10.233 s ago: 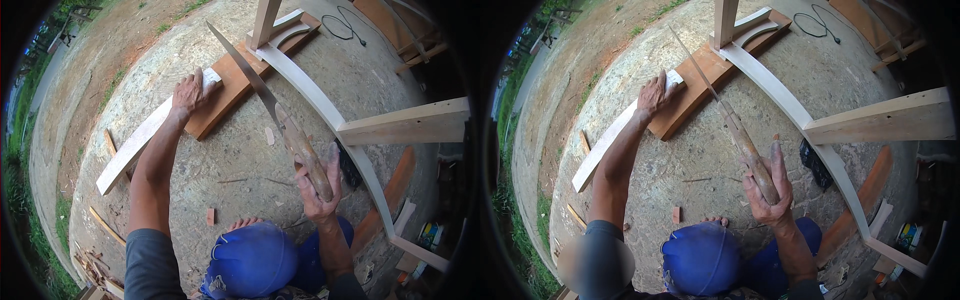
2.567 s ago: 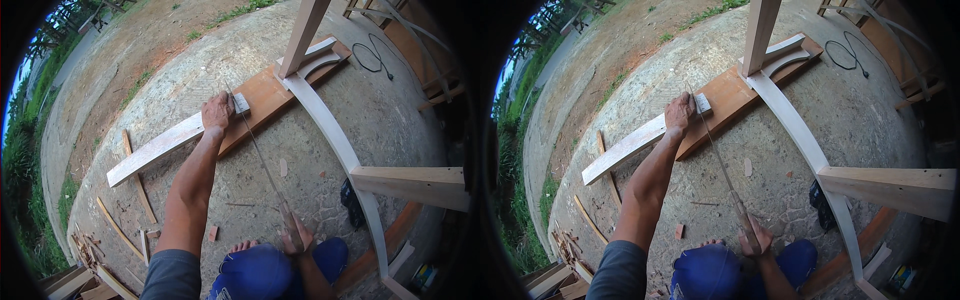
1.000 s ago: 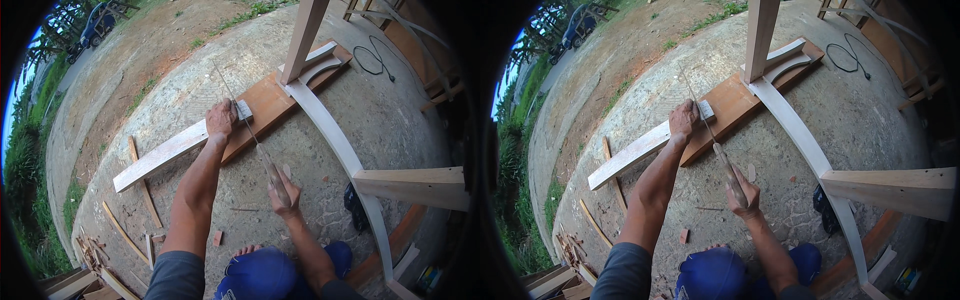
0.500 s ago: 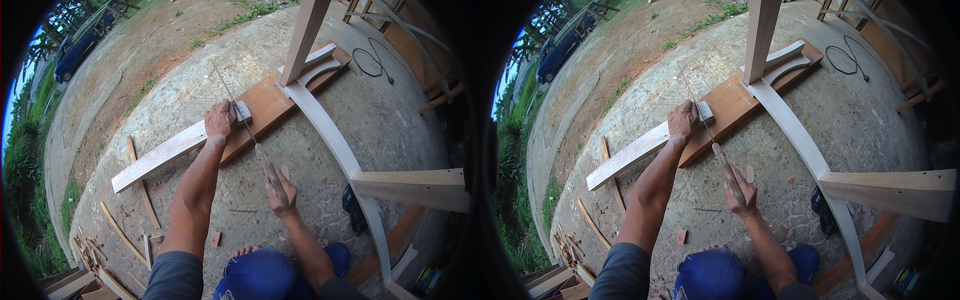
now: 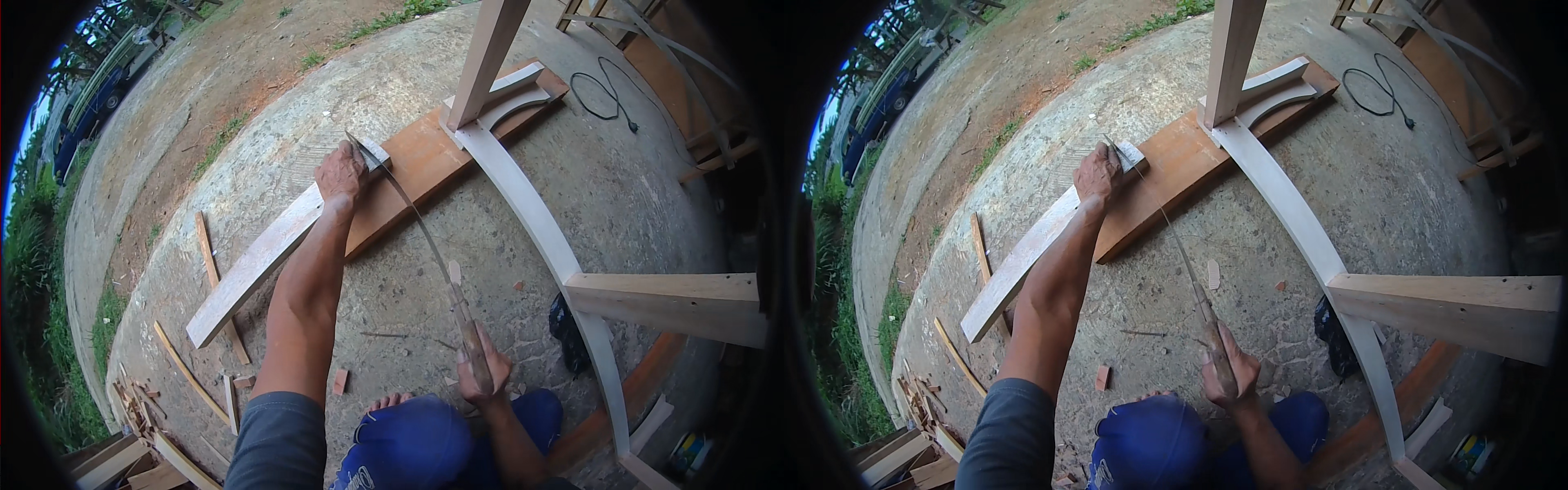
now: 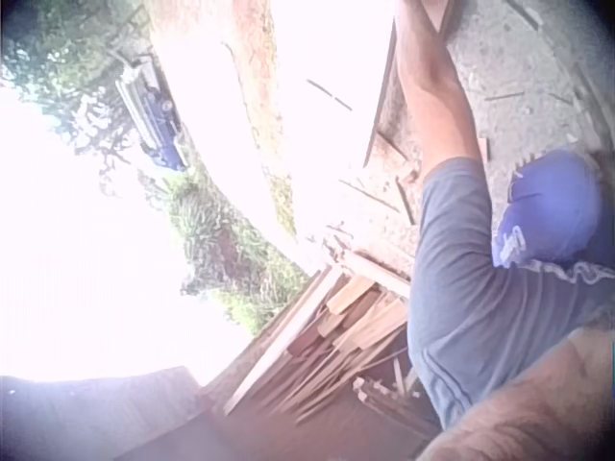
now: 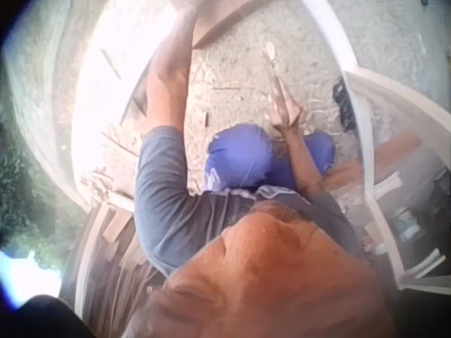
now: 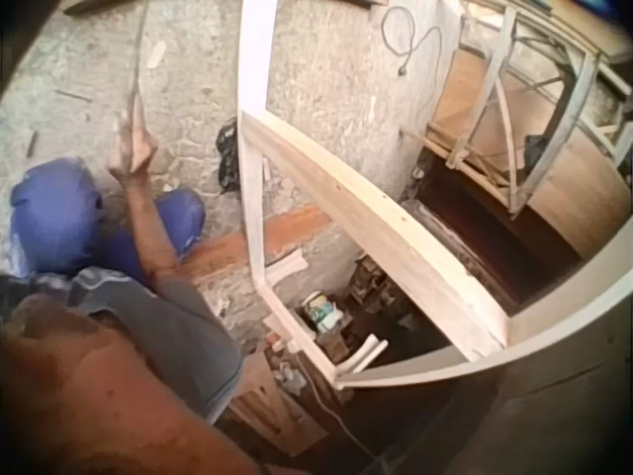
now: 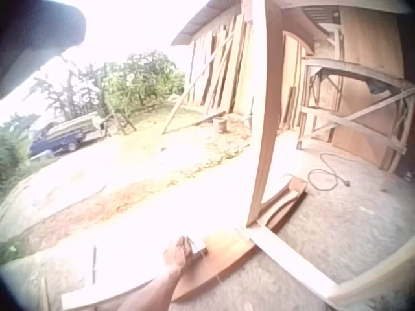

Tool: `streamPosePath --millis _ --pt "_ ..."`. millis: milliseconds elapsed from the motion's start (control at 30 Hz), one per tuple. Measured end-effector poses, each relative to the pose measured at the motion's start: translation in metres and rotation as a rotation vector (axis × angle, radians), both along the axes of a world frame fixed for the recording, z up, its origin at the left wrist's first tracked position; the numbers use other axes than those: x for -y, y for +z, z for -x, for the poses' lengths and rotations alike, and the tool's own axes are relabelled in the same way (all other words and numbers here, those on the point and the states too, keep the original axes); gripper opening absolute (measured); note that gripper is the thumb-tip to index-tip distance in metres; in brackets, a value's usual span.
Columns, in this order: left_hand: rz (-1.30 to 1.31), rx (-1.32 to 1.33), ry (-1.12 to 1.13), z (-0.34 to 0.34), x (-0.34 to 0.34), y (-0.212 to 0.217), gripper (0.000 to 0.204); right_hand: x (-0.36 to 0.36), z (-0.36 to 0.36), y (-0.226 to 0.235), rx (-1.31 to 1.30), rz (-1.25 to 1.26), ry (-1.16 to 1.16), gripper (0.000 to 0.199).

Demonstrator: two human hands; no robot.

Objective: The person assembles a wooden frame by hammering nails into joints, measuring and marking wood with a square and pencil, sawing a piece of wood, and applying glue to attach a small block to the frame.

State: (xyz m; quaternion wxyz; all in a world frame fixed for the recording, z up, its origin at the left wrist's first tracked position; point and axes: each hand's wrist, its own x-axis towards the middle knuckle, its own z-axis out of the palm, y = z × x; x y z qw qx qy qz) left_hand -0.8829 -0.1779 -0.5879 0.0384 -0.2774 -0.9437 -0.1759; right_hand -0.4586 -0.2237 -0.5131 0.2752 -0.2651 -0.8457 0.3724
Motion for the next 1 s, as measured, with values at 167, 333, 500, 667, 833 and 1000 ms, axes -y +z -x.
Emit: streamPosePath --millis 167,333,500,667,833,1000 --pt "0.022 -0.03 -0.136 -0.007 0.012 -0.011 0.028 -0.012 -0.032 0.027 0.024 0.201 0.104 0.051" --pt "-0.017 -0.075 -0.116 -0.001 -0.001 -0.014 0.02 0.014 0.0 0.044 -0.018 0.108 -0.001 0.052" --pt "0.01 -0.01 -0.051 0.003 -0.001 -0.009 0.021 -0.011 -0.031 0.025 0.127 0.044 0.062 0.052" --pt "0.005 -0.031 -0.077 0.006 0.007 -0.012 0.023 -0.015 -0.011 0.053 0.009 0.085 0.098 0.052" --pt "0.005 -0.089 -0.109 0.004 -0.007 -0.013 0.02 -0.075 0.169 0.039 -0.145 0.22 0.114 0.057" --pt "0.002 -0.096 -0.049 0.007 0.003 -0.015 0.019 -0.053 0.108 0.062 -0.096 0.248 0.159 0.056"
